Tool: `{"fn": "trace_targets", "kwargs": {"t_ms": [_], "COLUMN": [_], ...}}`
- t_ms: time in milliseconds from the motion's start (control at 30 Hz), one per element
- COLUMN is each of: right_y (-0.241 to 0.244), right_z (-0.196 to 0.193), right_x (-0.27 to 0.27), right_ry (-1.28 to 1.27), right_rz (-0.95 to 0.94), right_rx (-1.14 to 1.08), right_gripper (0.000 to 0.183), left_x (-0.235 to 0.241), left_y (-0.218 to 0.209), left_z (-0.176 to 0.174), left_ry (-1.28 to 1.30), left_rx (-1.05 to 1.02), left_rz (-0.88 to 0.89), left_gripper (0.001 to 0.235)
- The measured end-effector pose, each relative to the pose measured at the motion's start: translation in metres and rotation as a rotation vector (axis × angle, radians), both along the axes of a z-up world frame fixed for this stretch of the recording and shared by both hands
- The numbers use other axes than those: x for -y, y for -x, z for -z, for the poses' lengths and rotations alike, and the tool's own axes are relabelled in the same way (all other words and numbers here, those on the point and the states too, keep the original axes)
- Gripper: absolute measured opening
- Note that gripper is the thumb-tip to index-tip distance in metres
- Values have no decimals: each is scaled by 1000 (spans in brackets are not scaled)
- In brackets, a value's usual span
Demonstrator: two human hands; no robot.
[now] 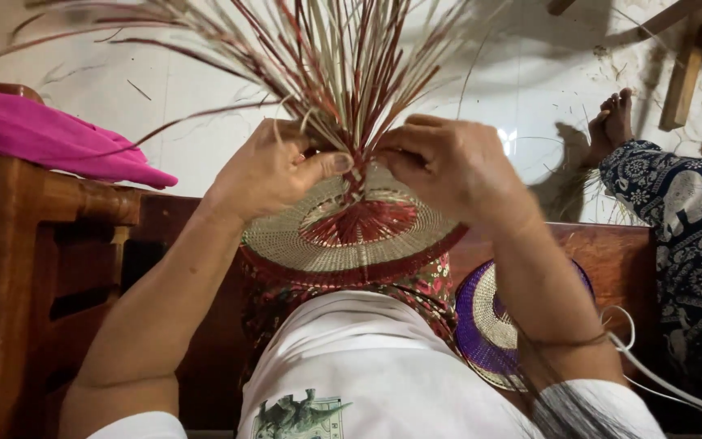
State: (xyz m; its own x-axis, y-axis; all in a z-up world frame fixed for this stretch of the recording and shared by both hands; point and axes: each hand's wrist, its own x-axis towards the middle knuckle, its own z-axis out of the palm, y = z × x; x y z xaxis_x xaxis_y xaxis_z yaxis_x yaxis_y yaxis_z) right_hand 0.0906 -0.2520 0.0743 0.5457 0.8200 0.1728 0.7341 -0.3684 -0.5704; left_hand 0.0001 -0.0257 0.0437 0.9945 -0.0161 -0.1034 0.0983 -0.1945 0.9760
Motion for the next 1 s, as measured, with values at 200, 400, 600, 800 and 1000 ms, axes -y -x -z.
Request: {"fn": "trace_targets", "kwargs": {"t_ms": [200,400,600,800,1000], "right_y": [-51,-39,-37,-19,6], "right_z": [-9,22,53,15,13], "right_x": [-10,-15,-14,-15,-11], "right_ry": [61,-37,-102,-11,-303], "right_rz": [-412,-400,-348,-196,-302], "right_rx": [-479,-658,-625,-756,-916], "right_gripper": [21,15,16,17,20], "left_x": [3,1,14,23,53], "left_y": [9,4,-6,-5,6], "left_z": [-2,-3,-6,-9,-58], "left_ry": [85,177,272,358,422], "left_rx": [5,11,31,43,458], "left_rz": [-16,-59,-102,-141,-193], "left_gripper": [37,41,47,55,12]}}
